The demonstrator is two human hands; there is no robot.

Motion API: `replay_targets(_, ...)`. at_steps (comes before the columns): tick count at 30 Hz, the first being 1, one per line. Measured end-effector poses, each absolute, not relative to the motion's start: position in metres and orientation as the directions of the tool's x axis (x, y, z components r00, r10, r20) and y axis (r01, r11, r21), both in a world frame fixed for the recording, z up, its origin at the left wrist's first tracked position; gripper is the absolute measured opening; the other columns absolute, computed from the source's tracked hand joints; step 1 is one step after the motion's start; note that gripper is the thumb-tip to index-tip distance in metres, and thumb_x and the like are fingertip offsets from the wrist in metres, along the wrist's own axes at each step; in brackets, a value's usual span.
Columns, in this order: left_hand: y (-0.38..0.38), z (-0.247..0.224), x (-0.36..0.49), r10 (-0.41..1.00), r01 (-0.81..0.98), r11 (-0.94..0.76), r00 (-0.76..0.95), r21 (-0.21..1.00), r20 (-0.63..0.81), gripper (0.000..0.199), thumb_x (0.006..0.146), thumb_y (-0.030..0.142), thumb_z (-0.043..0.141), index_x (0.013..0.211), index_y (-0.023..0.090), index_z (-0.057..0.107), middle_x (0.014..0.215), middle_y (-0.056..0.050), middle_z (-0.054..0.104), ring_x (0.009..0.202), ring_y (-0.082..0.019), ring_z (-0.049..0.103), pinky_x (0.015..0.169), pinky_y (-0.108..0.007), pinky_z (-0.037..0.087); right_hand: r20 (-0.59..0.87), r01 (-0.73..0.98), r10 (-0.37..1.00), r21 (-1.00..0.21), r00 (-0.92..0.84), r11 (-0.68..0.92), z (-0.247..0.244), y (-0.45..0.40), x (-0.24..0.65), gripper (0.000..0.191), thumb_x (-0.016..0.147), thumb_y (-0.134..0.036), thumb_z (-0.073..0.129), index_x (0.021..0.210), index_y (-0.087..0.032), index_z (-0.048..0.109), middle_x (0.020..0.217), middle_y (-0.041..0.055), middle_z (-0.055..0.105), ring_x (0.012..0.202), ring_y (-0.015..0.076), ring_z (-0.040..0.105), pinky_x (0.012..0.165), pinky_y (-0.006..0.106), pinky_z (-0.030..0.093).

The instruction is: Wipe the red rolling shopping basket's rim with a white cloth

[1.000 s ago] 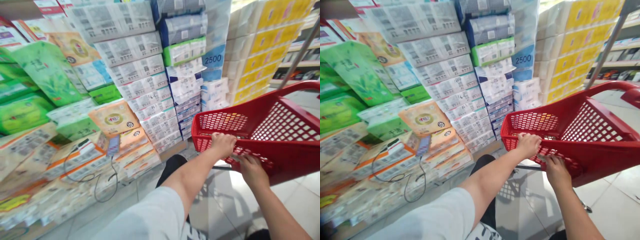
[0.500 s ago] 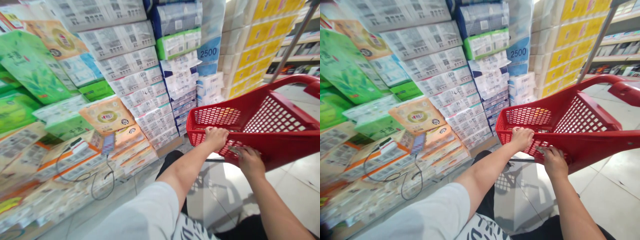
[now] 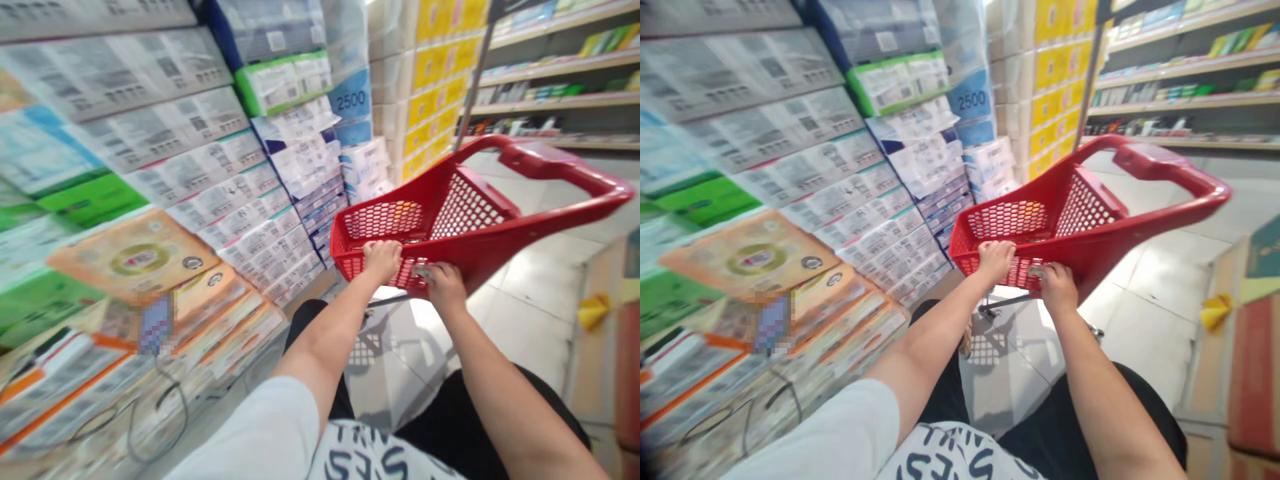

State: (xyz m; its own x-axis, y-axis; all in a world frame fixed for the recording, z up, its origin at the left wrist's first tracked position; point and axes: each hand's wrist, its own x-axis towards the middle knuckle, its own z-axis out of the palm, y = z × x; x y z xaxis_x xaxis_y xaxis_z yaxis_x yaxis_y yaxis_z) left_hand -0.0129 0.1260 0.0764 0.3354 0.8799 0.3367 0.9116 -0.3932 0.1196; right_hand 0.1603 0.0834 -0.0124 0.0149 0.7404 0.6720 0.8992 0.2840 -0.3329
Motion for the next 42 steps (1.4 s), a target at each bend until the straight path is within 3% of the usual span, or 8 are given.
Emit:
replay_targets(8, 0.139, 0.075, -0.019, 0.885, 0.913, -0.383, 0.319, 0.142, 0.339, 0.03, 0.097, 0.031, 0.03, 0.105, 0.028, 0.059, 0.108, 0.0, 0.067, 0.098, -0.018, 0.054, 0.091, -0.038, 0.026, 0.583, 0.841, 0.788, -0.514, 0.198, 0.169, -0.005, 0.087, 0.16, 0.027, 0.084, -0.014, 0.05, 0.103, -0.019, 0.067, 0.103, 0.0084, 0.057, 0.097, 0.0222, 0.047, 0.087, 0.033, 0.044)
replay_targets(19, 0.14, 0.079, -0.018, 0.896, 0.925, -0.363, 0.314, 0.11, 0.314, 0.031, 0.097, 0.029, 0.03, 0.103, 0.027, 0.06, 0.106, 0.0, 0.068, 0.097, -0.017, 0.055, 0.089, -0.037, 0.027, 0.335, 0.811, 0.905, -0.585, 0.262, -0.019, -0.008, 0.085, 0.164, 0.024, 0.083, -0.017, 0.052, 0.098, -0.022, 0.069, 0.097, 0.0065, 0.058, 0.093, 0.0209, 0.048, 0.082, 0.028, 0.043)
replay_targets(24, 0.141, 0.08, -0.021, 0.893, 0.921, -0.371, 0.321, 0.114, 0.316, 0.03, 0.097, 0.028, 0.031, 0.106, 0.026, 0.059, 0.11, -0.001, 0.067, 0.099, -0.017, 0.055, 0.09, -0.036, 0.027, 0.34, 0.806, 0.89, -0.589, 0.305, -0.051, -0.011, 0.086, 0.166, 0.031, 0.081, -0.013, 0.051, 0.106, -0.022, 0.067, 0.104, 0.0077, 0.058, 0.1, 0.022, 0.048, 0.086, 0.029, 0.042)
replay_targets(30, 0.142, 0.08, -0.024, 0.907, 0.93, -0.352, 0.313, 0.101, 0.282, 0.029, 0.097, 0.028, 0.032, 0.105, 0.028, 0.06, 0.11, 0.0, 0.067, 0.098, -0.017, 0.056, 0.087, -0.037, 0.028, 0.41, 0.802, 0.853, -0.597, 0.322, -0.016, -0.014, 0.086, 0.167, 0.027, 0.083, -0.014, 0.049, 0.1, -0.023, 0.068, 0.105, 0.0064, 0.059, 0.1, 0.0208, 0.049, 0.087, 0.029, 0.042)
replay_targets(34, 0.14, 0.081, -0.024, 0.903, 0.929, -0.357, 0.316, 0.1, 0.29, 0.029, 0.097, 0.029, 0.031, 0.104, 0.027, 0.059, 0.108, 0.0, 0.068, 0.097, -0.017, 0.056, 0.087, -0.037, 0.028, 0.341, 0.787, 0.883, -0.614, 0.323, -0.051, -0.016, 0.087, 0.169, 0.024, 0.077, -0.012, 0.055, 0.092, -0.022, 0.07, 0.096, 0.0061, 0.061, 0.094, 0.0205, 0.052, 0.083, 0.029, 0.044)
replay_targets(38, 0.139, 0.082, -0.023, 0.899, 0.927, -0.363, 0.322, 0.094, 0.298, 0.029, 0.097, 0.028, 0.03, 0.104, 0.027, 0.058, 0.108, 0.0, 0.068, 0.098, -0.017, 0.056, 0.087, -0.037, 0.028, 0.468, 0.801, 0.822, -0.598, 0.324, 0.025, -0.014, 0.087, 0.17, 0.026, 0.082, -0.012, 0.05, 0.099, -0.021, 0.068, 0.104, 0.0062, 0.06, 0.1, 0.0203, 0.05, 0.087, 0.029, 0.043)
replay_targets(42, 0.138, 0.083, -0.022, 0.91, 0.932, -0.348, 0.309, 0.102, 0.275, 0.029, 0.097, 0.029, 0.03, 0.104, 0.027, 0.058, 0.109, 0.001, 0.067, 0.098, -0.017, 0.055, 0.087, -0.036, 0.028, 0.449, 0.819, 0.844, -0.574, 0.295, 0.019, -0.012, 0.087, 0.168, 0.026, 0.081, -0.011, 0.052, 0.097, -0.022, 0.069, 0.097, 0.006, 0.06, 0.095, 0.0202, 0.05, 0.084, 0.028, 0.043)
